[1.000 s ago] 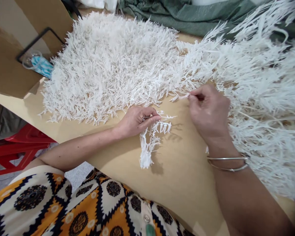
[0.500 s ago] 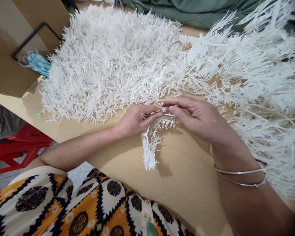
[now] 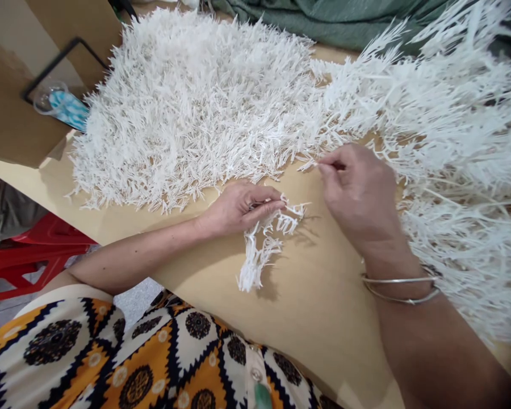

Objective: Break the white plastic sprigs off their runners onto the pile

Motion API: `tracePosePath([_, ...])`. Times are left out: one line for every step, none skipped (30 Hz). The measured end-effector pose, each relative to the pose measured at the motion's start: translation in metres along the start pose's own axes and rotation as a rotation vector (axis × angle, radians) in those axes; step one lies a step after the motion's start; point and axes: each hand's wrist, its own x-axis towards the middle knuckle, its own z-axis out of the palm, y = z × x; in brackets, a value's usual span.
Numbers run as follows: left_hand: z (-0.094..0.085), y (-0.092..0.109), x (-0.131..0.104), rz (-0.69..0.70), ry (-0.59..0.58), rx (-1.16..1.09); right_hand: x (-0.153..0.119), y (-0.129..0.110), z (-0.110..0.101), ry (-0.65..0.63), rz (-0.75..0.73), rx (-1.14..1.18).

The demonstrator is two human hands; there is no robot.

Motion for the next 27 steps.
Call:
tracePosePath([0.000,0.000,0.000,-0.036,0.029,-0.030,0.001,0.003,-0.003,0.015,0.013,0.007])
tracePosePath([0.000,0.001,0.000,-0.069,0.064,-0.058,0.001,0.005,-0.006,0.016,0.006,0.017])
tracePosePath([0.000,0.001,0.000,-0.086,0.100,-0.079,0.001,0.005,-0.008,0.013,-0.017,0.028])
tracePosePath([0.000,0.001,0.001,-0.090,0.136,-0.086,0.000,0.004,-0.010,0.012,-0.047,0.041])
tracePosePath([0.000,0.001,0.001,-0.086,0.178,-0.080,0.000,0.001,-0.010,0.014,-0.070,0.059])
tracePosePath([-0.001,0.000,0.001,-0.082,0.223,-0.065,-0.001,-0.003,-0.010,0.023,-0.075,0.092])
tracePosePath([-0.001,0.000,0.002,-0.083,0.270,-0.048,-0.002,-0.007,-0.010,0.025,-0.059,0.141])
tracePosePath([-0.001,-0.001,0.002,-0.085,0.315,-0.034,-0.002,-0.011,-0.010,0.020,-0.028,0.206])
tracePosePath([-0.002,-0.002,0.003,-0.089,0.353,-0.031,-0.003,-0.015,-0.009,-0.004,0.010,0.276])
tracePosePath([-0.002,-0.002,0.003,-0.094,0.381,-0.045,-0.004,-0.018,-0.008,-0.053,0.045,0.341])
tracePosePath([-0.002,-0.003,0.003,-0.100,0.397,-0.074,-0.004,-0.021,-0.008,-0.115,0.072,0.394])
tracePosePath([-0.001,-0.004,0.004,-0.107,0.404,-0.113,-0.005,-0.023,-0.007,-0.171,0.085,0.427])
tracePosePath([0.000,-0.004,0.004,-0.115,0.407,-0.152,-0.005,-0.023,-0.005,-0.216,0.086,0.444])
tracePosePath([0.000,-0.005,0.004,-0.125,0.407,-0.187,-0.005,-0.023,-0.004,-0.240,0.081,0.453])
tracePosePath([0.001,-0.005,0.004,-0.135,0.407,-0.218,-0.005,-0.023,-0.002,-0.245,0.073,0.457])
tracePosePath([0.002,-0.006,0.004,-0.145,0.406,-0.247,-0.006,-0.022,0.000,-0.232,0.063,0.459])
tracePosePath([0.003,-0.006,0.004,-0.156,0.402,-0.272,-0.006,-0.020,0.002,-0.215,0.052,0.456])
tracePosePath([0.004,-0.007,0.004,-0.164,0.396,-0.295,-0.006,-0.019,0.004,-0.200,0.041,0.449])
tracePosePath([0.004,-0.008,0.004,-0.170,0.384,-0.314,-0.006,-0.018,0.005,-0.187,0.033,0.439])
tracePosePath([0.005,-0.008,0.004,-0.173,0.371,-0.327,-0.006,-0.018,0.005,-0.175,0.024,0.425])
tracePosePath([0.005,-0.008,0.004,-0.174,0.359,-0.330,-0.006,-0.018,0.005,-0.169,0.014,0.409])
tracePosePath([0.004,-0.008,0.004,-0.172,0.345,-0.323,-0.007,-0.019,0.005,-0.165,0.004,0.390])
tracePosePath([0.004,-0.008,0.005,-0.168,0.332,-0.309,-0.008,-0.020,0.005,-0.158,-0.005,0.365])
tracePosePath([0.003,-0.007,0.005,-0.163,0.315,-0.293,-0.008,-0.021,0.005,-0.146,-0.014,0.330])
tracePosePath([0.001,-0.006,0.005,-0.158,0.296,-0.274,-0.009,-0.022,0.006,-0.131,-0.023,0.283])
tracePosePath([0.000,-0.005,0.005,-0.152,0.275,-0.259,-0.009,-0.022,0.008,-0.113,-0.033,0.225])
tracePosePath([-0.001,-0.005,0.005,-0.146,0.258,-0.251,-0.009,-0.020,0.009,-0.095,-0.041,0.164])
